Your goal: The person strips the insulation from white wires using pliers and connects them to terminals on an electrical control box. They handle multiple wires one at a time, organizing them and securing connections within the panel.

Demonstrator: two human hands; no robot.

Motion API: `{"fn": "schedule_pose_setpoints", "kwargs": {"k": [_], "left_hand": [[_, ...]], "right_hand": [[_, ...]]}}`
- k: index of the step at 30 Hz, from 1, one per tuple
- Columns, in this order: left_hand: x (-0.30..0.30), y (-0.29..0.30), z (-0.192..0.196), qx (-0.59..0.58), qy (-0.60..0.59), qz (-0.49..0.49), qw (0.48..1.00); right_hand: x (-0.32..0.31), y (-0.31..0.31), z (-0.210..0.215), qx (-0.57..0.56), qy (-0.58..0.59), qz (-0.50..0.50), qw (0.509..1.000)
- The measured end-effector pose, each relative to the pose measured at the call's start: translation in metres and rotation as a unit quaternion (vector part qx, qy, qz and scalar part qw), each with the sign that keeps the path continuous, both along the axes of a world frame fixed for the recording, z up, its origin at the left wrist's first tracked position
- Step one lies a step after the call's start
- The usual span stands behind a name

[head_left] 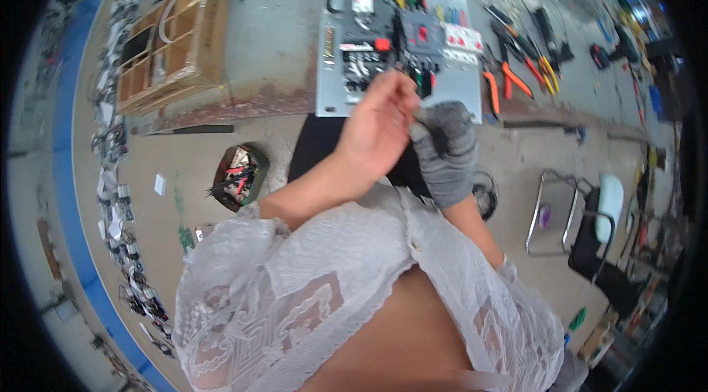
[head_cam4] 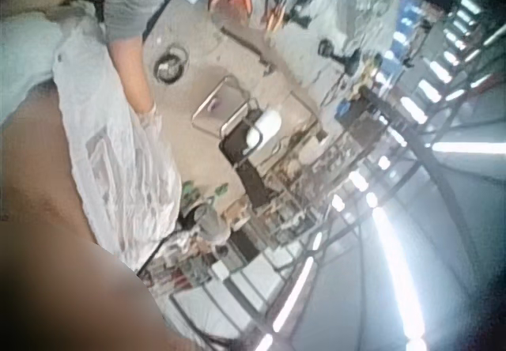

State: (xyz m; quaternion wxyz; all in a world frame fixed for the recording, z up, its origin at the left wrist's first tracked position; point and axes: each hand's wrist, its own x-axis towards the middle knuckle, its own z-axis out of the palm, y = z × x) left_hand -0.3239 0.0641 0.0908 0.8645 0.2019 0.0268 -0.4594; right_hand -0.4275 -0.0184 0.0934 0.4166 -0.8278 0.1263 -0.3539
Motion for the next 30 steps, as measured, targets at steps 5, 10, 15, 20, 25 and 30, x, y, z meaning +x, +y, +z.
{"fn": "schedule_pose_setpoints", "kwargs": {"k": [5, 10, 15, 20, 25, 30], "left_hand": [[-0.003, 0.001, 0.019, -0.008, 0.036, -0.022, 0.999], [-0.004, 0.004, 0.026, 0.042, -0.029, -0.053, 0.997], [-0.005, 0.005, 0.025, 0.018, -0.012, -0.052, 0.998], [-0.005, 0.01, 0.026, 0.0, 0.014, -0.05, 0.999], [-0.01, 0.015, 0.025, 0.025, 0.026, -0.067, 0.997], [-0.008, 0.022, 0.027, 0.013, 0.014, -0.032, 0.999]], "right_hand": [[-0.007, 0.001, 0.013, -0.031, 0.062, 0.015, 0.997], [-0.002, 0.003, 0.027, 0.032, 0.169, 0.028, 0.985], [-0.002, 0.005, 0.029, 0.045, 0.173, 0.029, 0.983], [-0.005, 0.011, 0.039, 0.046, 0.163, 0.023, 0.985], [-0.004, 0.005, 0.041, -0.058, 0.208, 0.072, 0.974], [0.007, 0.016, 0.046, -0.1, 0.211, 0.061, 0.97]]}}
